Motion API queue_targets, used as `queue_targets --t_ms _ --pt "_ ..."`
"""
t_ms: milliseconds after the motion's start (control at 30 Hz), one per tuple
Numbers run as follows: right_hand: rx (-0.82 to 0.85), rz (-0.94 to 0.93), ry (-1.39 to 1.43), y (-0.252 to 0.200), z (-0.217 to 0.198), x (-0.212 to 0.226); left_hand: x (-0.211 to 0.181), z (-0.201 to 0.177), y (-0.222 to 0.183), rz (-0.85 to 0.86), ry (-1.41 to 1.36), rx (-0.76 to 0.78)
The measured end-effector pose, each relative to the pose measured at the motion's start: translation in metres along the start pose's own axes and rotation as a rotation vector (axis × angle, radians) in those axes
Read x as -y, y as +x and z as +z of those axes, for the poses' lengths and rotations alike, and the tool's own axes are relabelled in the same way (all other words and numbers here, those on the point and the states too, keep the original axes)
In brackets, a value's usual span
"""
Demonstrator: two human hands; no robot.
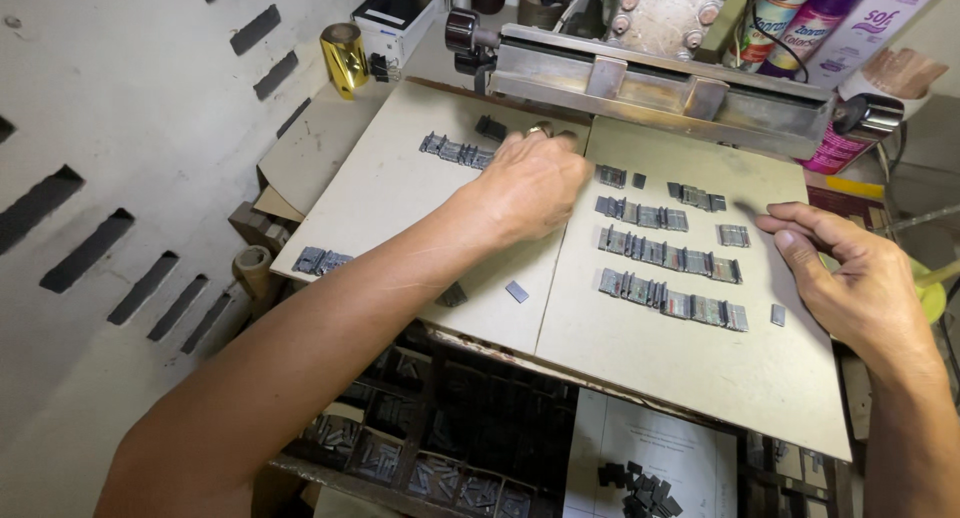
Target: The person arranges small metal printing blocks on a white board and in a compartmentalized drawer. They pick up blocks from the drawer and board, align them in rows, and occasionally reference a paper sheet placed in the drawer.
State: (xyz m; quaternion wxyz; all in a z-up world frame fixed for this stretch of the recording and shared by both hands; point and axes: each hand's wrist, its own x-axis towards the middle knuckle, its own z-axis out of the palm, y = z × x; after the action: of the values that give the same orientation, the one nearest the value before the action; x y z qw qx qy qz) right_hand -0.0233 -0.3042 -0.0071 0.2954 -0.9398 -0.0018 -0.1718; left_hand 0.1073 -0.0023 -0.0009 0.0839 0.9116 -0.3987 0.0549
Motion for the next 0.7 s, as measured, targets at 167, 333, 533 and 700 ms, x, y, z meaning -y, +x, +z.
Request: queue_targets --t_ms 167,333,533,700 --pt "-0.035 0.0 -0.055 -0.001 0.003 -0.001 -0.003 -0.001 -0.001 0.007 0.034 0.019" --pt "-0.044 -0.009 -0.059 -0.003 0.003 0.002 -0.007 -0.002 -0.001 0.005 0.143 0.08" --pt "-0.028 0.015 -0.058 -0.001 0.002 0.0 -0.004 0.002 -0.003 0.038 0.128 0.024" --pt "-0.027 0.092 -0.081 0.001 -0.004 0.022 -0.008 0.002 -0.018 0.087 0.105 -0.03"
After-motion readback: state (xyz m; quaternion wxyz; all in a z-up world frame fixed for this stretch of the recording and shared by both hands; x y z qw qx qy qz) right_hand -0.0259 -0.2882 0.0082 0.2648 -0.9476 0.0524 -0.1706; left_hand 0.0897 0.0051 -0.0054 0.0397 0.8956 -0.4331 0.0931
